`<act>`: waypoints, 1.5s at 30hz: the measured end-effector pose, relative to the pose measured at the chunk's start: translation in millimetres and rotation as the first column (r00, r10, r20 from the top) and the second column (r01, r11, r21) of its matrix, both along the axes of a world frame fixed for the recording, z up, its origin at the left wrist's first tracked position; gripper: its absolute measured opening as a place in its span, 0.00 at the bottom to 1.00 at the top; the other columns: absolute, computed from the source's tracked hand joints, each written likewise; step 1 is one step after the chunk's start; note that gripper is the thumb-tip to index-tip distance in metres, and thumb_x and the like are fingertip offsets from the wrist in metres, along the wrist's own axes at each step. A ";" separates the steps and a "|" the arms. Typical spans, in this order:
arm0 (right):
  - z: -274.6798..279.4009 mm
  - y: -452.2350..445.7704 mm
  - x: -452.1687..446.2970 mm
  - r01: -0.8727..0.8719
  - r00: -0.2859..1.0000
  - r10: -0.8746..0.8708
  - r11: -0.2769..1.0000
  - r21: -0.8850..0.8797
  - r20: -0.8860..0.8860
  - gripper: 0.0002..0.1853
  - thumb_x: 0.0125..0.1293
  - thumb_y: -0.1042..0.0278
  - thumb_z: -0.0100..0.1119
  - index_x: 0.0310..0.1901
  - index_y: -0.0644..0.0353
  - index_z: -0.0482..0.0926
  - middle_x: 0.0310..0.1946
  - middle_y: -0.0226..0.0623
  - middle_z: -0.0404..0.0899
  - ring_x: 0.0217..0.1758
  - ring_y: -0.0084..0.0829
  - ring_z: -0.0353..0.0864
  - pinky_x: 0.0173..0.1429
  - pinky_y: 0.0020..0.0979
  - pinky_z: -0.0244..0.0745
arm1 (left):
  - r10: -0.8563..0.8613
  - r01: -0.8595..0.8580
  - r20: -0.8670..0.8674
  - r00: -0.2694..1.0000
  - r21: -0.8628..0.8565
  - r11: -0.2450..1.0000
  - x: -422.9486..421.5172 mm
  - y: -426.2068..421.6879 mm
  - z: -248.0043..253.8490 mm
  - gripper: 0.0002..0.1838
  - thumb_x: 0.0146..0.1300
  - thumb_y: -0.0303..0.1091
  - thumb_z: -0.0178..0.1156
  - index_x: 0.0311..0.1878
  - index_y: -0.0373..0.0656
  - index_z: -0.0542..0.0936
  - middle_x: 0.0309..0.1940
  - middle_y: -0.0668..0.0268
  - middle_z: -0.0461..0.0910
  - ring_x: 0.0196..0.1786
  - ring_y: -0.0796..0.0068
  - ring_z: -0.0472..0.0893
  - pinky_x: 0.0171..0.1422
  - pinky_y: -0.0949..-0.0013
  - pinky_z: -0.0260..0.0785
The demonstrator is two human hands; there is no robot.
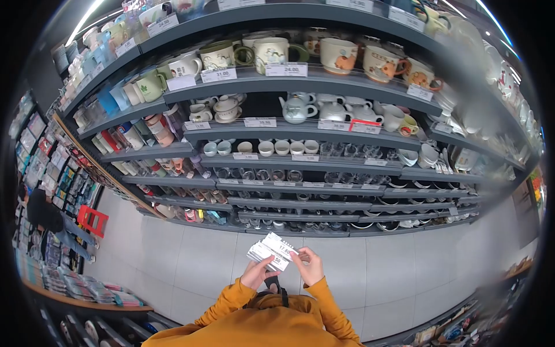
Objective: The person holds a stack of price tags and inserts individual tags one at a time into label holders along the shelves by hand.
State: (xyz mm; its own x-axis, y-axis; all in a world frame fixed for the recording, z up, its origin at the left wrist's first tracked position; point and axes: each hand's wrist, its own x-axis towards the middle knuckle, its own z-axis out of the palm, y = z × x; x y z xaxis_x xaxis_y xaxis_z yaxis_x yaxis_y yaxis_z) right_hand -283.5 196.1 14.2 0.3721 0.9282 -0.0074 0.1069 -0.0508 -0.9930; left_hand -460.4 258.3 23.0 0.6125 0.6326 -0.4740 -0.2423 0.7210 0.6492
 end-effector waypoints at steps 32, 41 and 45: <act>200.5 -73.8 105.1 -0.109 0.954 0.203 0.920 0.377 -0.220 0.07 0.67 0.71 0.57 0.33 0.63 0.74 0.22 0.28 0.76 0.22 0.15 0.70 0.27 0.18 0.65 | -0.049 0.052 0.034 0.998 -0.072 0.996 58.5 -182.6 10.3 0.22 0.69 0.36 0.50 0.64 0.40 0.64 0.59 0.57 0.73 0.59 0.67 0.75 0.54 0.65 0.76; 196.6 -71.7 110.7 -0.116 0.954 0.207 0.921 0.371 -0.215 0.07 0.67 0.70 0.57 0.34 0.63 0.74 0.22 0.29 0.76 0.22 0.14 0.70 0.26 0.18 0.65 | -0.003 0.001 -0.019 1.000 -0.089 0.996 58.7 -173.8 9.0 0.20 0.69 0.35 0.52 0.61 0.39 0.67 0.58 0.58 0.73 0.56 0.68 0.77 0.52 0.65 0.77; 196.6 -71.3 112.5 -0.113 0.957 0.201 0.924 0.366 -0.211 0.07 0.67 0.69 0.57 0.34 0.63 0.74 0.22 0.29 0.76 0.22 0.14 0.70 0.26 0.17 0.65 | -0.018 0.017 -0.016 1.000 -0.096 0.995 62.3 -171.7 9.0 0.19 0.69 0.34 0.53 0.60 0.39 0.67 0.56 0.59 0.74 0.55 0.68 0.77 0.52 0.64 0.78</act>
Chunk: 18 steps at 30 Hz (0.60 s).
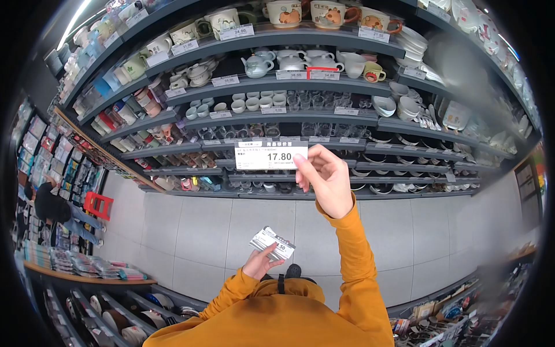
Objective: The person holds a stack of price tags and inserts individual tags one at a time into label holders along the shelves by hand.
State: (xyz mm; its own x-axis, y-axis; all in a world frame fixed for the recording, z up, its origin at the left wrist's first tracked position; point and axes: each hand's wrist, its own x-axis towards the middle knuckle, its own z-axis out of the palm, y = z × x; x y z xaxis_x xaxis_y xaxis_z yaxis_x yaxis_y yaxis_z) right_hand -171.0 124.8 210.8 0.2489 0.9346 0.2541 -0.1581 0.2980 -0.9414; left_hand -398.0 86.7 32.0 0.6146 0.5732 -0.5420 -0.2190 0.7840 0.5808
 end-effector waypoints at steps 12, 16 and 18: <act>0.3 7.2 -4.6 -0.001 1.000 0.002 1.000 -0.030 0.016 0.07 0.67 0.70 0.57 0.34 0.63 0.74 0.22 0.30 0.76 0.22 0.15 0.70 0.26 0.18 0.64 | 0.009 -0.009 0.006 1.000 -0.018 1.000 -1.0 -2.3 -7.2 0.17 0.68 0.34 0.54 0.57 0.38 0.70 0.51 0.62 0.75 0.51 0.71 0.79 0.51 0.66 0.79; -6.2 12.4 -10.2 -0.019 1.000 0.019 0.999 -0.030 -0.008 0.07 0.68 0.71 0.56 0.33 0.63 0.72 0.22 0.30 0.75 0.22 0.16 0.70 0.26 0.19 0.65 | 0.019 -0.019 -0.008 1.000 -0.014 1.000 -7.0 1.5 -6.0 0.17 0.68 0.34 0.55 0.56 0.38 0.70 0.50 0.62 0.76 0.51 0.71 0.79 0.50 0.66 0.80; -9.3 16.4 -15.0 -0.042 0.999 0.041 0.998 -0.043 -0.017 0.07 0.68 0.71 0.56 0.32 0.63 0.72 0.22 0.30 0.75 0.22 0.16 0.70 0.27 0.19 0.66 | 0.035 -0.035 -0.006 0.999 -0.011 0.999 -9.8 3.3 -7.3 0.16 0.68 0.34 0.55 0.56 0.38 0.70 0.50 0.62 0.76 0.51 0.71 0.79 0.50 0.66 0.80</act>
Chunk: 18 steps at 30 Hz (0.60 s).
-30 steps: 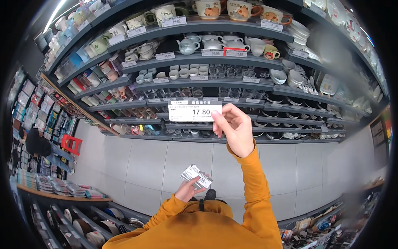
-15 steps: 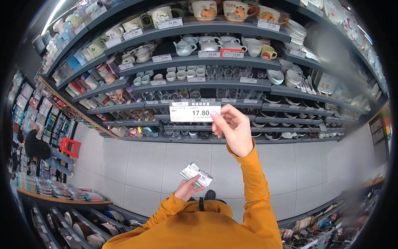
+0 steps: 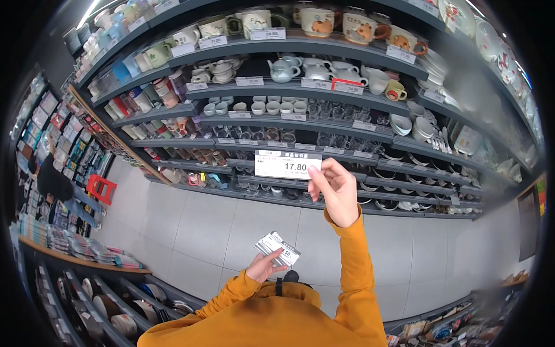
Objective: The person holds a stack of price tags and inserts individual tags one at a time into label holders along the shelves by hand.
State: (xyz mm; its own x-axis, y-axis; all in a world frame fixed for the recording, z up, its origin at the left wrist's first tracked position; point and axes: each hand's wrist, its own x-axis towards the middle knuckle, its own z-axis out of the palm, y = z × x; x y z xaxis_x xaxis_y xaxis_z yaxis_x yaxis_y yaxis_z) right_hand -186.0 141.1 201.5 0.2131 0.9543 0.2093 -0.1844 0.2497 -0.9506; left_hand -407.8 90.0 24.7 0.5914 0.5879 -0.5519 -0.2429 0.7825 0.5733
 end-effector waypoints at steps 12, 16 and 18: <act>-43.8 65.9 -85.4 -0.248 0.965 0.243 0.968 -0.034 -0.102 0.06 0.68 0.72 0.55 0.35 0.63 0.73 0.24 0.30 0.74 0.24 0.16 0.70 0.29 0.19 0.67 | 0.211 -0.213 -0.063 0.975 -0.017 0.977 -68.5 13.6 1.5 0.16 0.68 0.35 0.55 0.56 0.40 0.71 0.50 0.64 0.76 0.50 0.71 0.79 0.48 0.66 0.80; -59.1 85.9 -134.8 -0.325 0.945 0.318 0.939 -0.113 -0.081 0.07 0.69 0.69 0.54 0.35 0.63 0.73 0.22 0.29 0.73 0.21 0.15 0.68 0.26 0.18 0.63 | 0.302 -0.304 -0.039 0.952 -0.042 0.952 -108.3 24.1 -8.6 0.17 0.68 0.35 0.55 0.56 0.39 0.70 0.50 0.65 0.76 0.51 0.72 0.78 0.48 0.65 0.79; -62.5 94.6 -158.3 -0.335 0.942 0.325 0.929 -0.159 -0.083 0.07 0.69 0.69 0.55 0.35 0.62 0.73 0.23 0.29 0.74 0.21 0.15 0.68 0.26 0.18 0.63 | 0.334 -0.335 -0.032 0.942 -0.049 0.941 -131.6 33.0 -8.9 0.18 0.68 0.36 0.55 0.57 0.39 0.70 0.50 0.65 0.76 0.52 0.72 0.78 0.48 0.65 0.79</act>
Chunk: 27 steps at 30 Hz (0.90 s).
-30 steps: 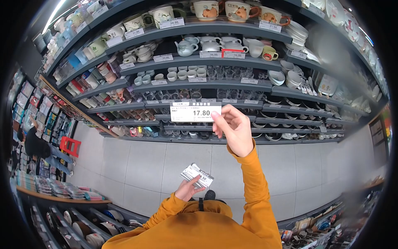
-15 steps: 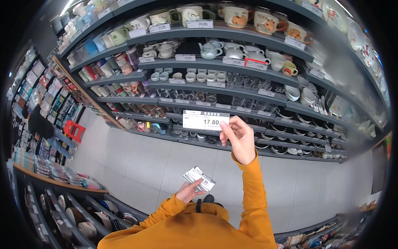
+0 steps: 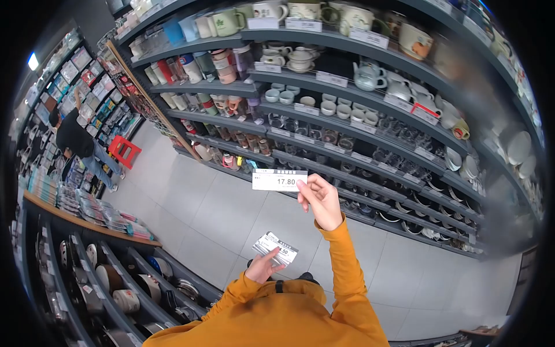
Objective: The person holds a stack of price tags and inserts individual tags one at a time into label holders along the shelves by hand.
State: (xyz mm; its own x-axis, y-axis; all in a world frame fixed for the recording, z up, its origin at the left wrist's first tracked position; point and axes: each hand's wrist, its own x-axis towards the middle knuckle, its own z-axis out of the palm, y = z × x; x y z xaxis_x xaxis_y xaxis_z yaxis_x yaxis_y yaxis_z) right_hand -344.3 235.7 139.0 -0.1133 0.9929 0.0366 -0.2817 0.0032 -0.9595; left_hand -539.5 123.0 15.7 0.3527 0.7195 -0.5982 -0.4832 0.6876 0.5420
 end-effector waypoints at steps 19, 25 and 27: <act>-90.7 106.3 -253.6 0.136 0.991 -0.134 0.986 -0.096 0.023 0.07 0.68 0.67 0.57 0.35 0.61 0.73 0.26 0.27 0.74 0.27 0.17 0.70 0.34 0.21 0.67 | 0.270 -0.271 -0.056 0.961 -0.015 0.962 -310.5 111.4 10.8 0.18 0.65 0.34 0.57 0.56 0.40 0.69 0.52 0.65 0.73 0.51 0.74 0.76 0.44 0.73 0.77; -100.8 144.0 -253.7 0.155 0.988 -0.154 0.981 -0.120 0.020 0.07 0.67 0.71 0.58 0.41 0.61 0.71 0.32 0.31 0.79 0.29 0.17 0.74 0.34 0.21 0.70 | 0.248 -0.246 0.016 0.969 -0.071 0.967 -312.2 143.7 6.8 0.16 0.66 0.32 0.56 0.55 0.42 0.70 0.50 0.66 0.74 0.50 0.74 0.76 0.44 0.72 0.77; -120.8 165.9 -246.9 0.163 0.986 -0.165 0.978 -0.127 -0.005 0.09 0.65 0.74 0.59 0.43 0.61 0.70 0.34 0.33 0.80 0.30 0.19 0.77 0.35 0.21 0.71 | 0.229 -0.227 0.018 0.973 -0.089 0.970 -308.6 158.8 10.7 0.15 0.66 0.33 0.57 0.54 0.43 0.70 0.48 0.67 0.75 0.49 0.74 0.77 0.43 0.72 0.77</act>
